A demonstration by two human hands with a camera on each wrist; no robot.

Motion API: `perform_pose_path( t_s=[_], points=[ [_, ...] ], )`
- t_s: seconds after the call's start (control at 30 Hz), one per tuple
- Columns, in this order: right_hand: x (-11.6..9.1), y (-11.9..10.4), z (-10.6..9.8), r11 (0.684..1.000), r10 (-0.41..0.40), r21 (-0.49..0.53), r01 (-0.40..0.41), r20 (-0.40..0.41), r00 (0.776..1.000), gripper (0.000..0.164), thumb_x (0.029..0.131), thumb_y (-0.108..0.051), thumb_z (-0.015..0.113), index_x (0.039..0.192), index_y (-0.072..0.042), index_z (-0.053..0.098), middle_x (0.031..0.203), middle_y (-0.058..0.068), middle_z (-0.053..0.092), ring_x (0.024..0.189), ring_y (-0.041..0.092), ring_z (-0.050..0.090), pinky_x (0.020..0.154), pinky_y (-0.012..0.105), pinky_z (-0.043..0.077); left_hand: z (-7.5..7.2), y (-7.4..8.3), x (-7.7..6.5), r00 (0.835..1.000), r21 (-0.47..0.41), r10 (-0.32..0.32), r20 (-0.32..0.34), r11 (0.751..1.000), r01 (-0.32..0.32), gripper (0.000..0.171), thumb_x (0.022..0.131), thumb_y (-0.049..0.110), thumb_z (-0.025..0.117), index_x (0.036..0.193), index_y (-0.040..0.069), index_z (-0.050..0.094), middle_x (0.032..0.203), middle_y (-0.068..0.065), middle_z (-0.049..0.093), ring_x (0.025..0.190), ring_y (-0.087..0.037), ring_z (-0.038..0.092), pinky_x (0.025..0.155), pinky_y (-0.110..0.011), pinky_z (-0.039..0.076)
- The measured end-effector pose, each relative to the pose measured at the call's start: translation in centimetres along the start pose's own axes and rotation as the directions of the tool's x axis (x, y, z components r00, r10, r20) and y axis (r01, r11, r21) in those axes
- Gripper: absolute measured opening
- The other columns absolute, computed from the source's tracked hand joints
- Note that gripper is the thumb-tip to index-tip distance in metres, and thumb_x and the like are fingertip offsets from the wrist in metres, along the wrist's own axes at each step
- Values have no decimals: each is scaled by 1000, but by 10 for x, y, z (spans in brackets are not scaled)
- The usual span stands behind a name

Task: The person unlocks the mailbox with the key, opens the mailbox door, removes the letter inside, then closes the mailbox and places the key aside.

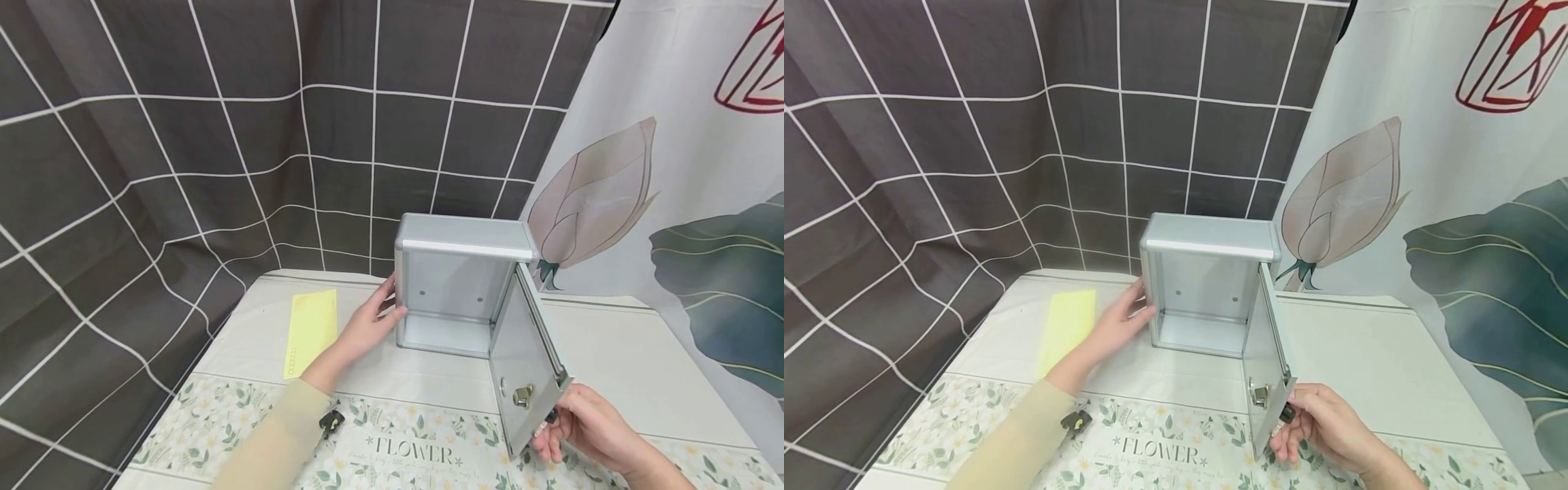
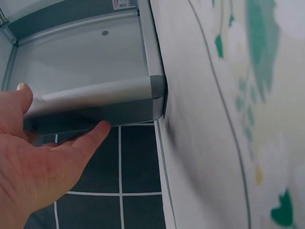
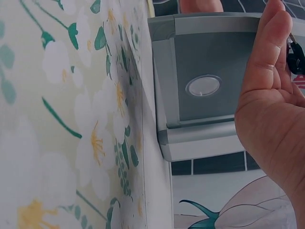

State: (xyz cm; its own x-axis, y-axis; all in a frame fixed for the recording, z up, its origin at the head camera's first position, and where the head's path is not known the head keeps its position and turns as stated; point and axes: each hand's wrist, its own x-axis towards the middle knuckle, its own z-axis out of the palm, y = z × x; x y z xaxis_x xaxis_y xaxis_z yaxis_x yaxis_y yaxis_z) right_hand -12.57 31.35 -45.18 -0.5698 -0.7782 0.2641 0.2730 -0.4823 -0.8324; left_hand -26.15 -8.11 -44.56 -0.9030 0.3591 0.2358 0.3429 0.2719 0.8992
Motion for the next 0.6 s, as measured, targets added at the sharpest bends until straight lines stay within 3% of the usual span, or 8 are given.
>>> perform_pose_path(
  t_s=[0.37,0.6],
  points=[
    [0,5,-7,995,-16,-93,20,46,999,77,109,5,-9,138,19,61,121,18,81,103,24,82,87,29,69,5,0,-2,998,14,-43,-35,999,44,72,117,32,62,179,26,27,176,-14,42,156,-34,49,128,-48,44],
    [5,11,-7,997,-17,-78,21,53,998,76,110,3,-7,137,19,62,119,18,82,102,23,83,87,30,69,4,-2,-2,998,22,-48,-35,999,49,70,117,34,60,179,27,27,176,-13,42,157,-33,48,127,-49,45]
  ],
)
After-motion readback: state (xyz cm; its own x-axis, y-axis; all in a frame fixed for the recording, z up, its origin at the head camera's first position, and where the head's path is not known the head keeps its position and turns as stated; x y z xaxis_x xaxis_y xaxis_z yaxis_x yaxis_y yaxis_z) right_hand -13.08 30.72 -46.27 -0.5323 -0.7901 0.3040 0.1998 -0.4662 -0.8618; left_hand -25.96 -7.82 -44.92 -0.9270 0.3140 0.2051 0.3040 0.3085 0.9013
